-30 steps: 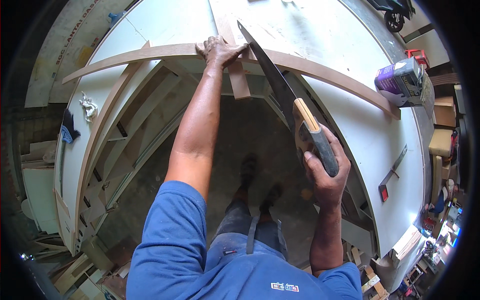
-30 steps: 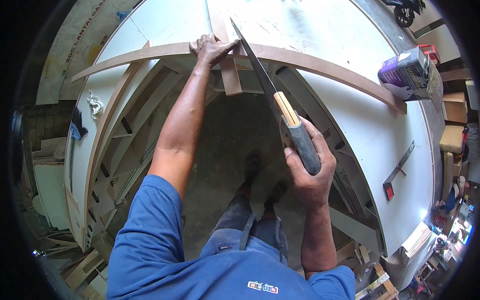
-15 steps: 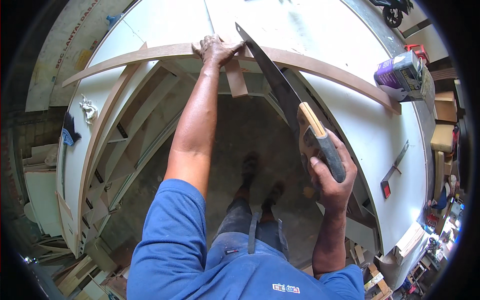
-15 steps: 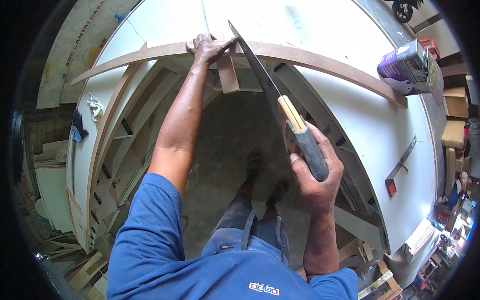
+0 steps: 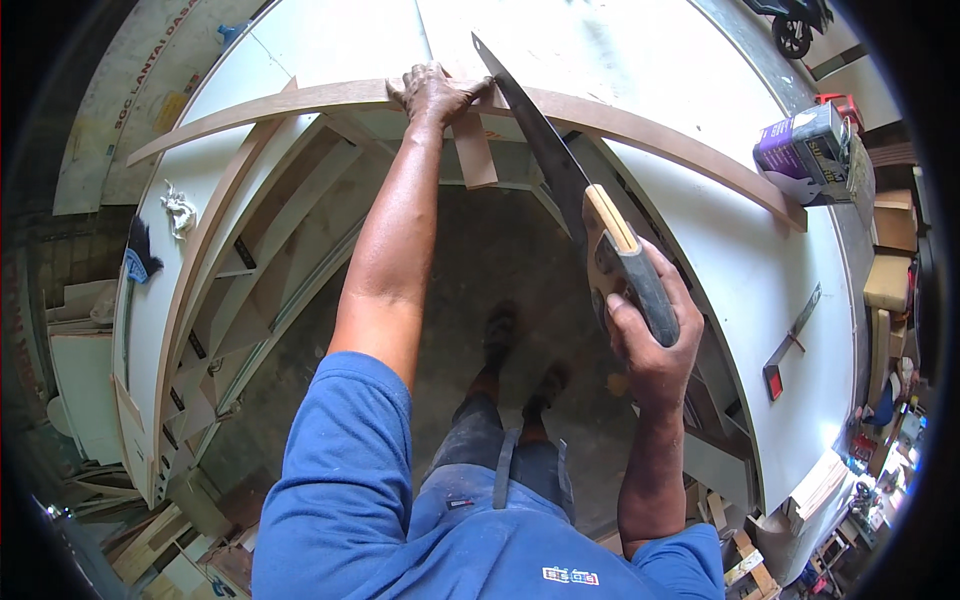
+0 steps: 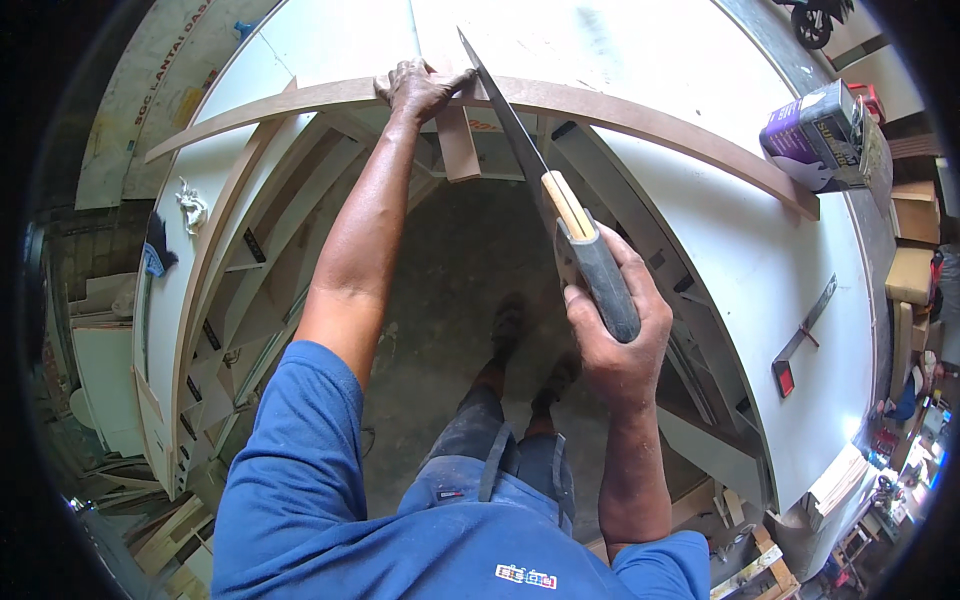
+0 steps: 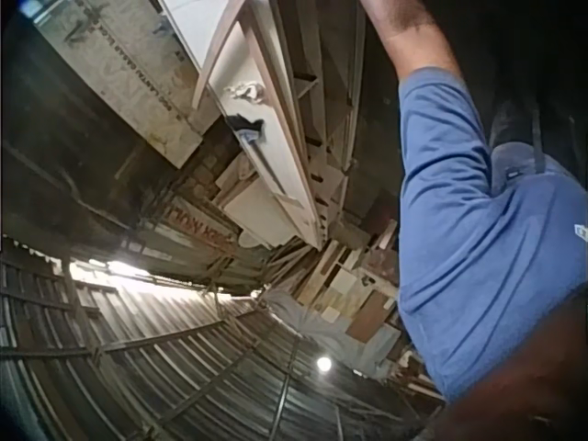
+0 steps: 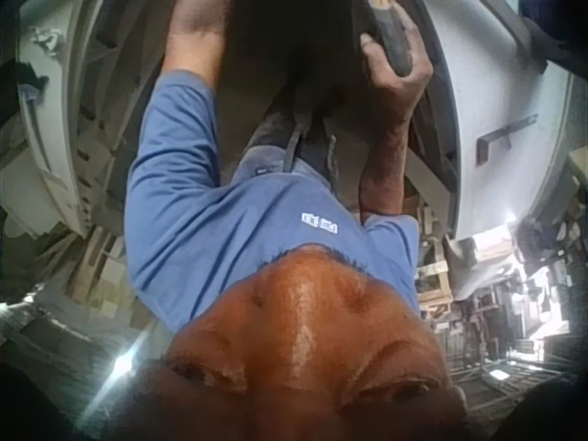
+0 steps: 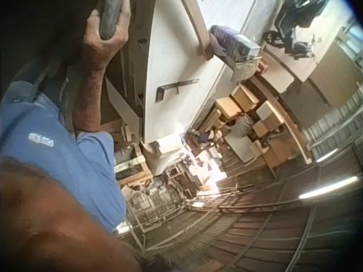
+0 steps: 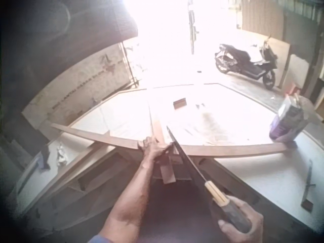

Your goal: The person cuts a wooden piece with a hand saw, arranges wooden strips on a counter, marks a line on the wood using a pencil, and saws the piece with the hand saw.

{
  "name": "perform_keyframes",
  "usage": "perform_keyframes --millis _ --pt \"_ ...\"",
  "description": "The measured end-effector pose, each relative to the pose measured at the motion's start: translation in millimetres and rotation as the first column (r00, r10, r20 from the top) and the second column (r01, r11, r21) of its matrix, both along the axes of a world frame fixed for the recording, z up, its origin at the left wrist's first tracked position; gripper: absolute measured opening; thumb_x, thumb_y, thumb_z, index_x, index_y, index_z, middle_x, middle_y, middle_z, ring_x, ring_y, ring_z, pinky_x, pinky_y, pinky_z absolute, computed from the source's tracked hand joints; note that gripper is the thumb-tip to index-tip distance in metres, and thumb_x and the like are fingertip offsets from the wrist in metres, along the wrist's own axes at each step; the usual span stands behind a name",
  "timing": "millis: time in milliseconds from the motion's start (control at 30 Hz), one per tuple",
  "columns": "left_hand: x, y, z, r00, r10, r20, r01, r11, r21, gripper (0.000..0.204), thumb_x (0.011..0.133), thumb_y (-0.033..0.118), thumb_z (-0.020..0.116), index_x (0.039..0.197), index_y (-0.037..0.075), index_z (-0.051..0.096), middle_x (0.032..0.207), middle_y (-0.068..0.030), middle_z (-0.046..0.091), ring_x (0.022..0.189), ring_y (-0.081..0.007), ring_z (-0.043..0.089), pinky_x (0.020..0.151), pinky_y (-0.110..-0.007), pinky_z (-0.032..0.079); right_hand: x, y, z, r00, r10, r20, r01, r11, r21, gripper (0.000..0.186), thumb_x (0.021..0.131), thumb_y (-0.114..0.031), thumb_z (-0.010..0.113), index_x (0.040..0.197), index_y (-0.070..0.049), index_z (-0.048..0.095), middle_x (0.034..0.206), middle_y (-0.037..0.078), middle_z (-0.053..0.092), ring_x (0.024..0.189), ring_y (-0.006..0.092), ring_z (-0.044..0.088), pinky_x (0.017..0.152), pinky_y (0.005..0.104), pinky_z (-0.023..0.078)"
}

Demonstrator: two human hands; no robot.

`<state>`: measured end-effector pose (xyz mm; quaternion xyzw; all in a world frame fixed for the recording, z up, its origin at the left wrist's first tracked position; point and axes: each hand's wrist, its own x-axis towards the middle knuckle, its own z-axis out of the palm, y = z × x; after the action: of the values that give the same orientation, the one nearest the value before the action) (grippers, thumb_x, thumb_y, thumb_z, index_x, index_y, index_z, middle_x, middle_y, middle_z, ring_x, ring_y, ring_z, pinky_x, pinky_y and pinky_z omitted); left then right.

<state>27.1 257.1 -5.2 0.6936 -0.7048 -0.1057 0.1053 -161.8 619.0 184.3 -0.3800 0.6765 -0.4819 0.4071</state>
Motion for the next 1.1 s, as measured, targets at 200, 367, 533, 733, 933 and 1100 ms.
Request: perform_keyframes --millis 200,367,533,733,933,1100 --pt "6 -3 0 1.000 0.005 -0.003 -0.005 1.000 -0.002 0.101 0.062 0.090 0.065 0.123 0.009 0.069 0.137 -0.0165 0.058 0.139 -0.0302 0.047 0.121 -0.065 0.007 -8 32 -1 0.999 0.015 -0.048 -0.015 1.000 0.018 0.057 0.079 -0.004 0.064 0.134 0.006 0.059 0.124 0.016 0.067 0.113 0.0205 0.065 0.102 0.0331 0.048" --pt "-2 0 -1 1.000 0.009 -0.012 -0.009 1.000 -0.011 0.100 0.061 0.089 0.066 0.123 0.010 0.069 0.138 -0.0161 0.058 0.138 -0.0301 0.047 0.121 -0.064 0.007 -6 -1 -1 0.999 0.004 -0.045 -0.004 1.000 0.005 0.055 0.080 -0.004 0.065 0.134 0.004 0.060 0.118 0.014 0.068 0.106 0.0179 0.065 0.097 0.0323 0.049" --pt "3 -5 -3 1.000 0.005 -0.013 -0.005 1.000 -0.012 0.101 0.059 0.091 0.066 0.120 0.011 0.070 0.137 -0.0160 0.058 0.138 -0.0300 0.047 0.121 -0.064 0.008 -6 -15 -1 1.000 0.019 -0.021 -0.018 0.999 0.034 0.052 0.081 -0.003 0.065 0.132 0.004 0.060 0.113 0.013 0.068 0.100 0.0152 0.064 0.092 0.0310 0.051" --pt "4 0 4 0.999 0.032 0.014 -0.032 0.999 -0.020 0.102 0.059 0.091 0.064 0.122 0.011 0.070 0.137 -0.0159 0.058 0.138 -0.0299 0.048 0.121 -0.064 0.007 -8 30 9 1.000 0.005 -0.009 -0.005 0.998 0.059 0.053 0.080 -0.003 0.064 0.133 0.006 0.060 0.118 0.014 0.069 0.107 0.0182 0.065 0.098 0.0320 0.049" --pt "-8 2 2 1.000 0.015 -0.003 -0.015 0.999 -0.029 0.104 0.061 0.091 0.064 0.126 0.010 0.068 0.138 -0.0167 0.058 0.139 -0.0306 0.047 0.122 -0.064 0.005 -2 -21 -9 0.998 0.016 -0.066 -0.018 0.999 -0.035 0.051 0.082 -0.004 0.064 0.133 0.004 0.060 0.116 0.014 0.068 0.104 0.0172 0.065 0.095 0.0326 0.050" --pt "0 3 0 1.000 0.025 -0.002 -0.025 0.997 -0.078 0.105 0.061 0.090 0.064 0.127 0.008 0.067 0.139 -0.0172 0.058 0.139 -0.0321 0.047 0.122 -0.063 0.005 3 -22 -7 0.998 0.012 0.067 -0.016 0.998 0.062 0.053 0.082 -0.004 0.064 0.134 0.004 0.059 0.116 0.015 0.069 0.105 0.0175 0.066 0.097 0.0332 0.050"
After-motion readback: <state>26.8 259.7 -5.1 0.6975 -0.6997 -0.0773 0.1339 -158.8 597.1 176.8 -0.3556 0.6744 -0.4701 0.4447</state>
